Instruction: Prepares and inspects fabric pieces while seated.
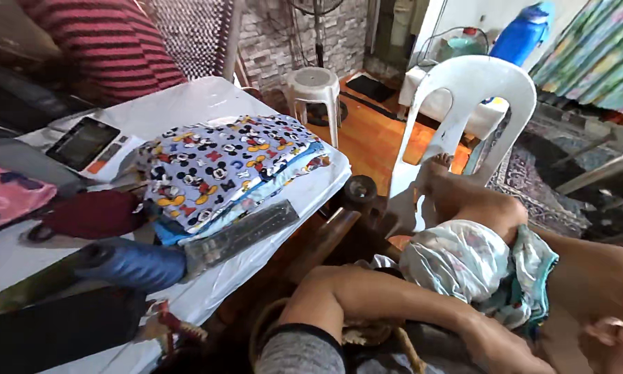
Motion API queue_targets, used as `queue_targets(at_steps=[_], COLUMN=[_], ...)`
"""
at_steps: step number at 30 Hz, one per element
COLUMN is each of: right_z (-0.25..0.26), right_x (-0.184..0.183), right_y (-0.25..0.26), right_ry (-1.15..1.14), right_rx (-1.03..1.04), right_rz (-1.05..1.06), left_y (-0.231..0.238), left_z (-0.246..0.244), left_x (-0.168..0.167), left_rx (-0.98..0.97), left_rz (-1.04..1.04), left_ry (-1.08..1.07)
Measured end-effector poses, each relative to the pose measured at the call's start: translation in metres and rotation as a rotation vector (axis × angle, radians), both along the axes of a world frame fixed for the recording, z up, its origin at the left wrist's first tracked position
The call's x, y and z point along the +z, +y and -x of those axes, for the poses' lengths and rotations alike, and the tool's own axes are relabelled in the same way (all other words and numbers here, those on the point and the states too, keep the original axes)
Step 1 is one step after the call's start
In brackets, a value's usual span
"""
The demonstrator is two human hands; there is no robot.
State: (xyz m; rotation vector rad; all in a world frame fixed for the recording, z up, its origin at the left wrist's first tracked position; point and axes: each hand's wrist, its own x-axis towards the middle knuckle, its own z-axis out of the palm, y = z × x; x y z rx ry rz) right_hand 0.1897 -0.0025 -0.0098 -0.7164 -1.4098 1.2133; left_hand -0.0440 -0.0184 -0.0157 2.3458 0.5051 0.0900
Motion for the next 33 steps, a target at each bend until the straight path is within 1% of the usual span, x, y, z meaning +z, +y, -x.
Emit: queue_targets(at_steps=[2, 4, 5, 6, 7, 8, 9, 10, 12, 14, 16, 19, 22, 24, 30, 33], right_z=[0.018, 0.035, 0.028, -0.002, 0.021, 0.046, 0.056, 0.057, 0.057, 0.059, 0.061, 0.062, 0.065, 0.066, 0.066, 0.068], right_x=[-0.001, -0.007, -0.020, -0.041, -0.037, -0.029, -0.027, -0.034, -0.048, -0.057, -0.062, -0.066, -0.068, -0.071, -0.078, -0.078], right_y=[0.000, -0.006, -0.003, 0.021, -0.005, -0.019, -0.019, -0.014, -0.009, -0.006, -0.003, 0.002, 0.002, 0.002, 0.001, -0.001], right_ry=[0.040, 0.085, 0.131, 0.083, 0.059, -0.008, -0.099, -0.161, -0.176, -0.147, -0.126, -0.104, -0.085, -0.070, -0.016, -0.018], right_rx=[0.031, -0.001, 0.119, 0.551, 0.230, 0.014, -0.010, 0.039, 0.116, 0.135, 0.156, 0.161, 0.162, 0.162, 0.137, 0.102], right_rz=[0.042, 0.114, 0.099, -0.028, 0.075, 0.141, 0.163, 0.158, 0.165, 0.177, 0.180, 0.190, 0.181, 0.169, 0.142, 0.165], left_y=[-0.001, 0.002, 0.003, 0.006, 0.009, 0.011, 0.015, 0.020, 0.035, 0.048, 0.052, 0.042, 0.024, 0.012, -0.012, -0.030], left_z=[0.001, 0.000, 0.005, 0.013, 0.024, 0.038, 0.055, 0.074, 0.110, 0.143, 0.176, 0.221, 0.259, 0.275, 0.322, 0.359], left_x=[0.007, 0.020, 0.034, 0.051, 0.066, 0.081, 0.095, 0.106, 0.112, 0.109, 0.110, 0.123, 0.136, 0.142, 0.162, 0.158], left_rx=[0.077, 0.169, 0.169, 0.159, 0.193, 0.257, 0.348, 0.447, 0.629, 0.816, 0.994, 1.241, 1.424, 1.519, 1.670, 1.753], left_rz=[-0.005, -0.032, -0.034, -0.066, -0.170, -0.308, -0.434, -0.512, -0.535, -0.540, -0.574, -0.637, -0.664, -0.653, -0.640, -0.714], left_ry=[-0.205, -0.406, -0.513, -0.581, -0.629, -0.619, -0.550, -0.432, -0.213, -0.012, 0.168, 0.326, 0.395, 0.416, 0.509, 0.492])
